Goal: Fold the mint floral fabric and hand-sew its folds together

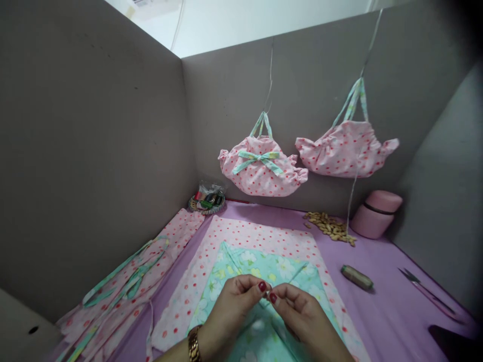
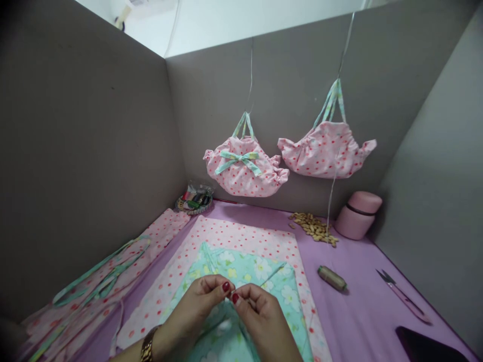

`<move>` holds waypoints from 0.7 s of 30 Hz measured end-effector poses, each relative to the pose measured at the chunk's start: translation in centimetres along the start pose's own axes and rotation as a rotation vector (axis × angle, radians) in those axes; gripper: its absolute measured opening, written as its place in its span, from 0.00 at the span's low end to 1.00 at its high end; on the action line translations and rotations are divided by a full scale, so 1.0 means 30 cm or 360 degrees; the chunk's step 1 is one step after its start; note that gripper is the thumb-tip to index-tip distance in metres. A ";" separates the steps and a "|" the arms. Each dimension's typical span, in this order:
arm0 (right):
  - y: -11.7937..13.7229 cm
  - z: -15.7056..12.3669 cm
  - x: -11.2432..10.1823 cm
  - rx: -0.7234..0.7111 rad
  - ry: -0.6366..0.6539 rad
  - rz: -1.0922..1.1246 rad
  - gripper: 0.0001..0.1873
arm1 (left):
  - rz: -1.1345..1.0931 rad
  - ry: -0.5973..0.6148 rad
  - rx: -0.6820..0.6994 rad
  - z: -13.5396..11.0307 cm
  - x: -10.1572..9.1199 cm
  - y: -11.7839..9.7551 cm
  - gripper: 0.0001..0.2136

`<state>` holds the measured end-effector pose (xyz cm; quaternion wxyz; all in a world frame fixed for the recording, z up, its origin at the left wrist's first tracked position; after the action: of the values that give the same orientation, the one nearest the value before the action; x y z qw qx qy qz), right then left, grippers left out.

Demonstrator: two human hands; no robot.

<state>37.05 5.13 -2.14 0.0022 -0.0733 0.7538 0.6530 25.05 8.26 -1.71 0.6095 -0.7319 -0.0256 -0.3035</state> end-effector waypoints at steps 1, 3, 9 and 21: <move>0.002 0.000 -0.002 0.0012 -0.0004 0.0001 0.23 | 0.0019 -0.0037 0.0023 -0.001 -0.002 -0.007 0.12; 0.008 -0.001 -0.004 0.0041 -0.0014 -0.0003 0.23 | 0.0087 -0.0150 0.0062 -0.001 -0.013 -0.017 0.13; 0.004 0.001 -0.016 0.0080 -0.0046 -0.0074 0.22 | 0.0142 -0.0204 0.0070 0.014 -0.038 0.002 0.19; 0.002 -0.004 0.003 -0.0144 -0.0082 -0.0029 0.21 | 0.0404 -0.0137 0.0216 -0.013 -0.007 -0.016 0.16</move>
<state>36.95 5.02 -2.08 0.0242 -0.0632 0.7224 0.6881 24.52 8.09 -1.35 0.6893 -0.6988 0.0205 -0.1900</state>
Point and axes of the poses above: each hand's wrist, its own z-axis towards the middle knuckle, its own x-axis out of the palm, y = z × x, the point moved 4 cm from there along z, towards the middle knuckle, and after that the axes turned 8 degrees about -z, right-handed, at the moved point
